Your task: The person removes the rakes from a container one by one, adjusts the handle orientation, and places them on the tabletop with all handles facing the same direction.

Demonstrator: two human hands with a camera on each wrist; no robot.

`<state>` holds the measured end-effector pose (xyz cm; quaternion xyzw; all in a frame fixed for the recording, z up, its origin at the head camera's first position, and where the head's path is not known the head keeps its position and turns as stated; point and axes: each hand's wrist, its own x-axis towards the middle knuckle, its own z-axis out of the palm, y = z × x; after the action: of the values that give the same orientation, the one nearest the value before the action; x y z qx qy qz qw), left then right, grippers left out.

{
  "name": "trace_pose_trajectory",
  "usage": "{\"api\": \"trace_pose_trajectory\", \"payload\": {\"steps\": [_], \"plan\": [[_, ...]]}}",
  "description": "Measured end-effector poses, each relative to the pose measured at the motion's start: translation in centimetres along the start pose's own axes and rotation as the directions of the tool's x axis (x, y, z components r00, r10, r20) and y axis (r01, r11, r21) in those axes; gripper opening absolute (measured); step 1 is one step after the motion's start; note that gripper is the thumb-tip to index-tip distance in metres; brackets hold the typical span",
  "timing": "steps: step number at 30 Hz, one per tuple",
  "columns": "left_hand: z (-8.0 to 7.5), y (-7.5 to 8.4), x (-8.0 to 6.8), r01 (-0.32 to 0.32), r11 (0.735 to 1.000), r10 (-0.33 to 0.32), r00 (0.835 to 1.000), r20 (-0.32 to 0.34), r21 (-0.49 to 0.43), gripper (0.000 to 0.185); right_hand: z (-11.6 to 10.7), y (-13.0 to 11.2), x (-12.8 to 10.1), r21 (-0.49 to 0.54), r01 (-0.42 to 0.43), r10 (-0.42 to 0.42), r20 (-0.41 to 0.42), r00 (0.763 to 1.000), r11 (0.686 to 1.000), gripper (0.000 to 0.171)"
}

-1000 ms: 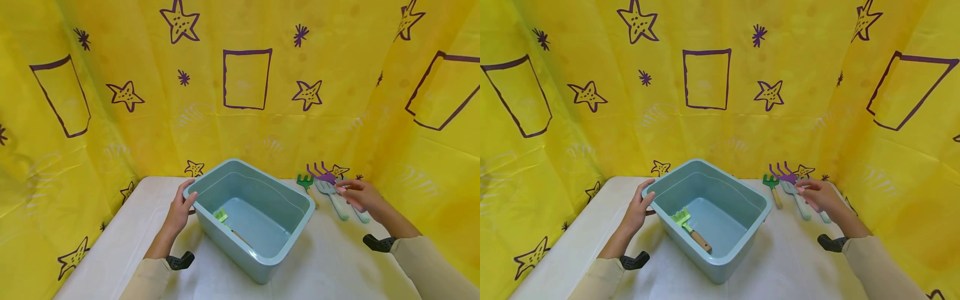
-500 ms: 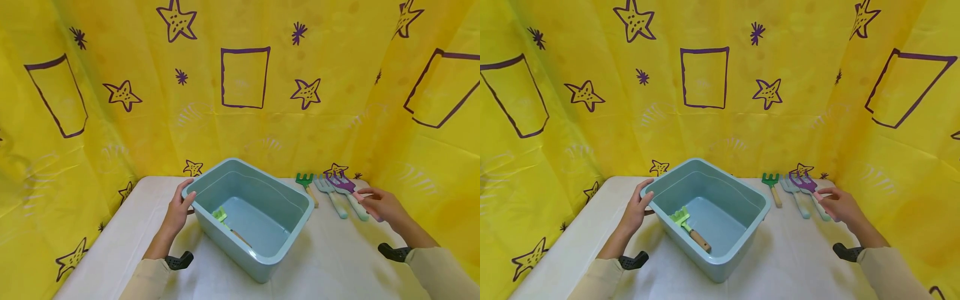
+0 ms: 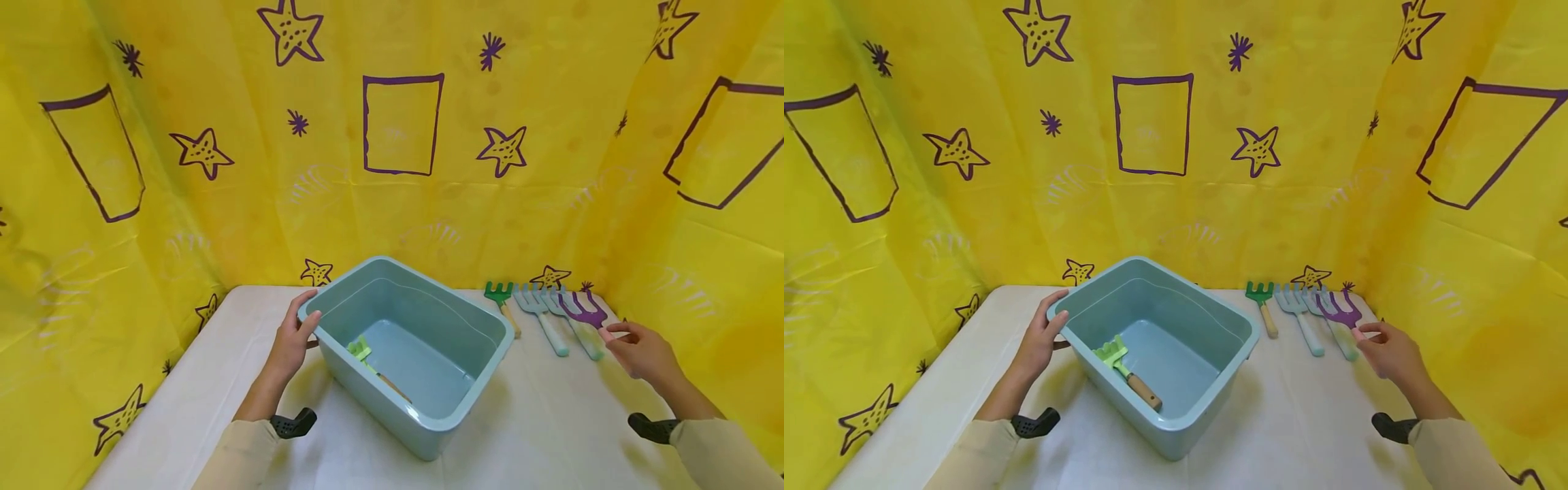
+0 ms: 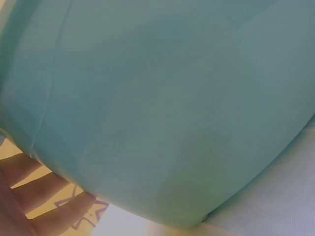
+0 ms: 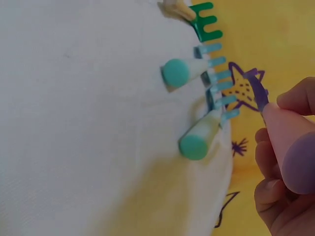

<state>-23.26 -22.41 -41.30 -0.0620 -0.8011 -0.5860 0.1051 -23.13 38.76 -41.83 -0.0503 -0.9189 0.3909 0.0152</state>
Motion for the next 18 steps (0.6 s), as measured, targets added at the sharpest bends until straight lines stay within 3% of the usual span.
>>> {"api": "trace_pose_trajectory", "payload": {"steps": [7, 18], "plan": [[0.0, 0.0, 0.0, 0.002, 1.000, -0.002, 1.000, -0.007, 0.007, 0.048, -0.1, 1.7, 0.0, 0.015, -0.057, 0.056, 0.012, 0.998, 0.998, 0.065], [0.0, 0.0, -0.1, 0.012, 1.000, -0.012, 1.000, -0.004, 0.005, 0.048, -0.4, 3.6, 0.1, -0.118, 0.000, -0.003, -0.025, 1.000, 0.993, 0.060]]}}
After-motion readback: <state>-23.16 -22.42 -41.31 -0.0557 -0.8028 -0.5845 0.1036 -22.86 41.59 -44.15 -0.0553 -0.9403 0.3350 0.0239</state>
